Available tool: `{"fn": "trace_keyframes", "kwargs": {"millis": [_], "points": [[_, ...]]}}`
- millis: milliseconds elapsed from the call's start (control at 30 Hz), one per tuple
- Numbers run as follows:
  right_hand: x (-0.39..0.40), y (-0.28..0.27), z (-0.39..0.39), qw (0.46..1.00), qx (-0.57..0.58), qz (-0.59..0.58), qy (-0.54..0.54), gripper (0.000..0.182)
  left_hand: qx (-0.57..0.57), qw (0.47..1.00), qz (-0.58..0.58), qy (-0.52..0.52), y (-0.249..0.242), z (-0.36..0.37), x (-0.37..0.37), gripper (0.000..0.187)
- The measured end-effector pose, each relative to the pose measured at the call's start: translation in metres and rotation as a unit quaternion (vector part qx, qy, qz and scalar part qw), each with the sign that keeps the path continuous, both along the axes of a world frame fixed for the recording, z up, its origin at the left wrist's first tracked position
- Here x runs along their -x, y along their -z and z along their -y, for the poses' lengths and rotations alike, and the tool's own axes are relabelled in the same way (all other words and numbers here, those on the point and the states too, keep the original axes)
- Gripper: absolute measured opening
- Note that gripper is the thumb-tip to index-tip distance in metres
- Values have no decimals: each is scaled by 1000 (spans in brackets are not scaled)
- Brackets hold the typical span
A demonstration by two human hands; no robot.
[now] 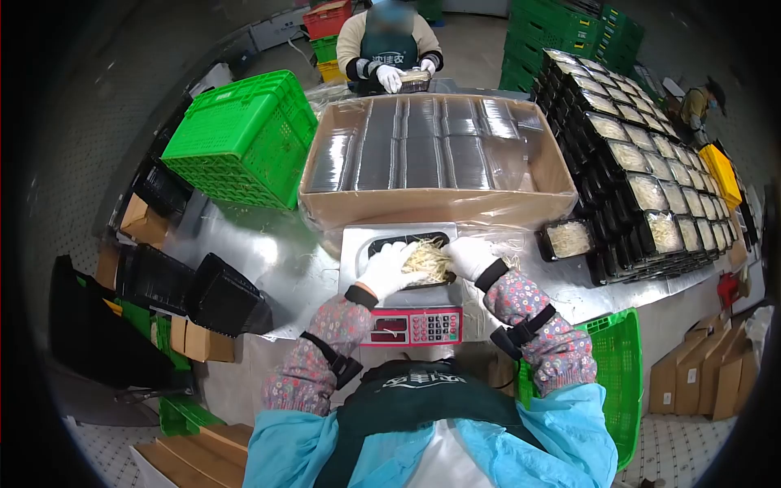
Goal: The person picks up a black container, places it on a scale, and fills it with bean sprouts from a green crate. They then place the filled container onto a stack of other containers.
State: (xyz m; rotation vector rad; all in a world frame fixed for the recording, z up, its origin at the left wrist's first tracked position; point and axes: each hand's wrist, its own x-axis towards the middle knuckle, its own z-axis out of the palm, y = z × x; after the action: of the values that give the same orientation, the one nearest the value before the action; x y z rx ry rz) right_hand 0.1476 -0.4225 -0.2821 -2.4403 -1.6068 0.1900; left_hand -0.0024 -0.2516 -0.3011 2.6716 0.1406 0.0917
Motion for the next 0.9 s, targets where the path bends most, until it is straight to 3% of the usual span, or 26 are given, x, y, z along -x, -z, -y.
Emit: {"fn": "trace_keyframes", "kwargs": {"millis": [33, 100, 167, 300, 333, 367, 433, 500, 567, 633, 667, 700, 767, 800, 833, 900], "points": [[-1, 11, -2, 1000, -3, 30, 5, 11, -11, 999, 47, 19, 14, -6, -5, 73], [-7, 1, 4, 999, -47, -8, 13, 12, -28, 999, -22, 14, -3, -3, -8, 74], [-31, -2, 17, 996, -79, -40, 27, 15, -15, 1000, -19, 9, -3, -2, -6, 75], [-45, -58, 40, 973, -148, -168, 46, 17, 69, 997, 42, -10, -1, 0, 2, 75], [-38, -71, 40, 944, -174, -271, 66, 16, 69, 997, 42, -11, -1, 0, 6, 75], [-31, -72, 34, 944, -175, -271, 65, 16, 82, 993, 84, -15, -1, 0, 11, 75], [-15, -70, 21, 871, -293, -393, 26, 16, 93, 988, 125, -20, -1, -2, 24, 75], [-2, -37, -3, 885, -282, -371, 3, 16, 130, 967, 211, -59, 1, -3, 39, 70], [12, -14, -17, 949, -181, -257, -37, 22, 163, 960, 206, -94, 17, -6, 53, 72], [18, 19, -24, 947, -206, -247, -27, 25, 395, 878, 228, -144, 37, -9, 61, 71], [20, 28, -26, 945, -226, -236, -17, 29, 470, 828, 274, -136, 27, 3, 58, 73], [22, 25, -25, 945, -223, -237, -14, 29, 473, 827, 271, -136, 23, 7, 57, 73], [27, 19, -25, 958, -230, -172, -17, 37, 127, 956, 228, -134, 14, 11, 49, 71], [32, 29, -30, 959, -253, -125, -37, 43, 33, 963, 233, -132, 7, 17, 41, 63], [43, 41, -34, 973, -212, -85, -7, 48, 38, 965, 231, -121, 10, 15, 34, 63], [66, 52, -44, 993, -106, 7, 56, 49, -145, 979, 132, -54, 25, 12, 18, 53]]}}
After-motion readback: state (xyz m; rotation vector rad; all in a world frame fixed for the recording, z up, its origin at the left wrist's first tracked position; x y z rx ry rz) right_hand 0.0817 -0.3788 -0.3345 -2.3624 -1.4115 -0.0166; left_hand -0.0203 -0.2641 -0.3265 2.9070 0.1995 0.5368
